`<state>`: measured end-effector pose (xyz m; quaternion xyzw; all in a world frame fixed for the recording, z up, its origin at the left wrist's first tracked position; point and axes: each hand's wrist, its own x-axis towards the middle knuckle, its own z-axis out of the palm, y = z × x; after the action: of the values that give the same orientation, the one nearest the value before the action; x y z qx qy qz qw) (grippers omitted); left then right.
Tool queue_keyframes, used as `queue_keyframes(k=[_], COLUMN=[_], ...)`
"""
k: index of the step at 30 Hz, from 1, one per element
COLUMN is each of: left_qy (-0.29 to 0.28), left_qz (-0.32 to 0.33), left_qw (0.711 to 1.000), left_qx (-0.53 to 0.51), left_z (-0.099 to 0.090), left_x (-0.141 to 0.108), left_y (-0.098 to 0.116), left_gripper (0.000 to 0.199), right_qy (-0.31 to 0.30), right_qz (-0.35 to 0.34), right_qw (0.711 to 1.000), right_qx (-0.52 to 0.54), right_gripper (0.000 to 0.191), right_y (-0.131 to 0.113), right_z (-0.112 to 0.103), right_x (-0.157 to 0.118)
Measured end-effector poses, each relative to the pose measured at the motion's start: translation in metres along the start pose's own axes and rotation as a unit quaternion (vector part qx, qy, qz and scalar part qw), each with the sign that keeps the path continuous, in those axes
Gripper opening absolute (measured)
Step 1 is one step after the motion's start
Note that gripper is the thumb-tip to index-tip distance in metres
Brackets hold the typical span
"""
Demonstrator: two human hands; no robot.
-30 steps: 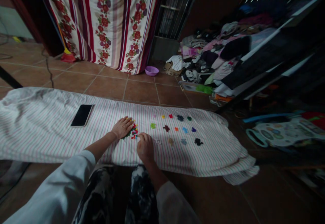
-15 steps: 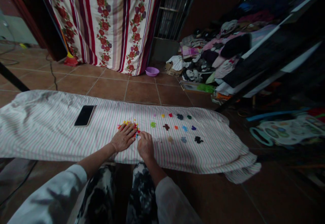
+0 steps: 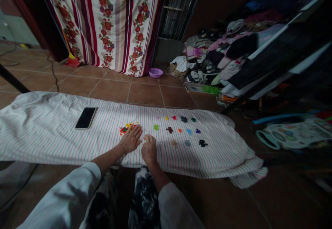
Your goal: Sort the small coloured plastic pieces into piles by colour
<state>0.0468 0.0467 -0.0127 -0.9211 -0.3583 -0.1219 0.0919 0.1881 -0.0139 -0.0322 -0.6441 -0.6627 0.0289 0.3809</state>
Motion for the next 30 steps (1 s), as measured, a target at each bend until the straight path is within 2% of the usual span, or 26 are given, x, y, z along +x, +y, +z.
queue_keyframes(k=[5, 9, 13, 17, 22, 26, 30], left_qy=[0.018, 0.017, 0.023, -0.006, -0.004, 0.005, 0.036], left_qz=[-0.076, -0.107, -0.097, -0.064, -0.097, -0.123, -0.136], left_qw=[0.997, 0.994, 0.995, 0.997, 0.994, 0.992, 0.989], left_qx=[-0.004, -0.015, -0.028, -0.043, -0.042, -0.039, -0.032], left_z=[0.005, 0.006, 0.006, 0.010, 0.015, 0.013, 0.010], left_x=[-0.001, -0.001, 0.007, 0.018, 0.030, 0.022, -0.001], left_y=[-0.007, -0.013, -0.010, -0.004, -0.014, -0.024, -0.020], left_gripper=[0.056, 0.057, 0.056, 0.054, 0.058, 0.058, 0.059], right_qy=[-0.020, -0.030, -0.030, -0.020, -0.026, -0.029, -0.030], right_qz=[-0.005, -0.006, -0.003, -0.001, -0.005, -0.004, -0.008], right_qw=[1.000, 0.999, 1.000, 1.000, 1.000, 1.000, 1.000], right_qx=[-0.011, -0.013, -0.010, -0.011, -0.003, -0.007, -0.007], right_gripper=[0.035, 0.036, 0.035, 0.034, 0.037, 0.036, 0.036], right_y=[0.002, 0.002, 0.000, -0.001, -0.001, 0.000, 0.001], right_z=[0.001, 0.000, -0.001, -0.001, -0.003, -0.002, 0.000], right_x=[0.000, 0.000, 0.001, 0.001, 0.001, 0.001, 0.001])
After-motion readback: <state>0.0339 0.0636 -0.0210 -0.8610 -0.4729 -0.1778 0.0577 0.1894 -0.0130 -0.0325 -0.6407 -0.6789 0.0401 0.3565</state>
